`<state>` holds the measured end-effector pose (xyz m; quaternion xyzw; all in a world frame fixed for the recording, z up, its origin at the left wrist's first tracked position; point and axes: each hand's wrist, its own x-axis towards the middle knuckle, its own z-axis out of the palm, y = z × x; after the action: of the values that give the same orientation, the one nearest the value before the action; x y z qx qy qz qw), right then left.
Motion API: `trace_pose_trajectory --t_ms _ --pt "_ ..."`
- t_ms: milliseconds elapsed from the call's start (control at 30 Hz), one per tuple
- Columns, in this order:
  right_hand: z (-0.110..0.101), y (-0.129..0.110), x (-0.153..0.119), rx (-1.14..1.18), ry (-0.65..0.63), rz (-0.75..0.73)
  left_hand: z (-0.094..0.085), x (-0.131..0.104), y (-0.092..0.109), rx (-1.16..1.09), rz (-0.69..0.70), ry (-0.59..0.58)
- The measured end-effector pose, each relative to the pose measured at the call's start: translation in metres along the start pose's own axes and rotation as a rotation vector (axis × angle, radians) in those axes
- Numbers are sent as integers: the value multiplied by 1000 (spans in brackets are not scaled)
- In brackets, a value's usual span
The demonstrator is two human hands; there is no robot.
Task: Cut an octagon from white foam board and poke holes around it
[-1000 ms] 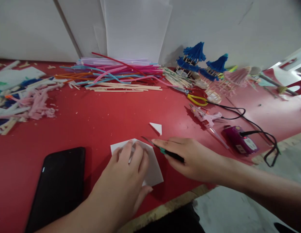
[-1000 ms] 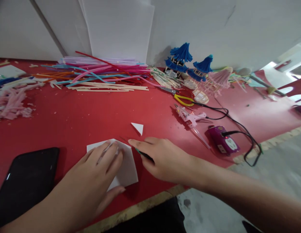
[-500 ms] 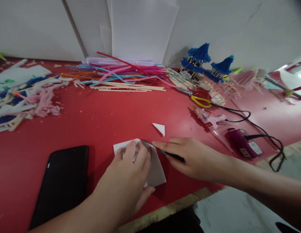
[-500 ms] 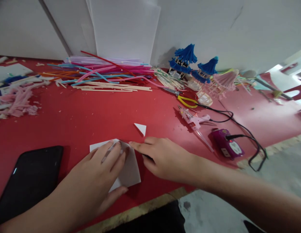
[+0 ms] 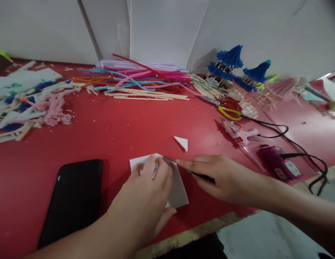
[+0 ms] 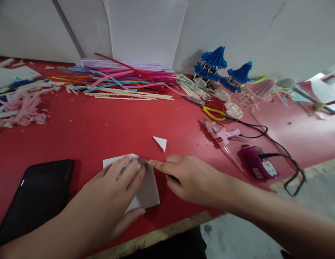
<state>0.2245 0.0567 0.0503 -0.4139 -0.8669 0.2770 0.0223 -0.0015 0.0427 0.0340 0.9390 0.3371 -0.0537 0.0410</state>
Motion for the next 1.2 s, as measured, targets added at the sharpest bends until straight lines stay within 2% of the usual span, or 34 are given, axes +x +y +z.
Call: trace_pose_trajectory --t_ms 200,533,767,867,1033,1200 --pt "-3 -2 -5 9 -16 16 1 1 -1 2 -1 24" --pt "-9 -5 -19 -66 -114 63 -1 1 -1 14 -4 39" --pt "-6 -2 -35 -51 -104 109 -2 0 -1 28 8 86" --pt "-5 0 -41 -22 -74 118 -2 0 0 56 -19 82" --pt "0 -8 -37 130 110 185 -4 -1 4 122 -143 99" --pt "6 -18 -19 152 167 196 -1 -2 3 64 -85 174"
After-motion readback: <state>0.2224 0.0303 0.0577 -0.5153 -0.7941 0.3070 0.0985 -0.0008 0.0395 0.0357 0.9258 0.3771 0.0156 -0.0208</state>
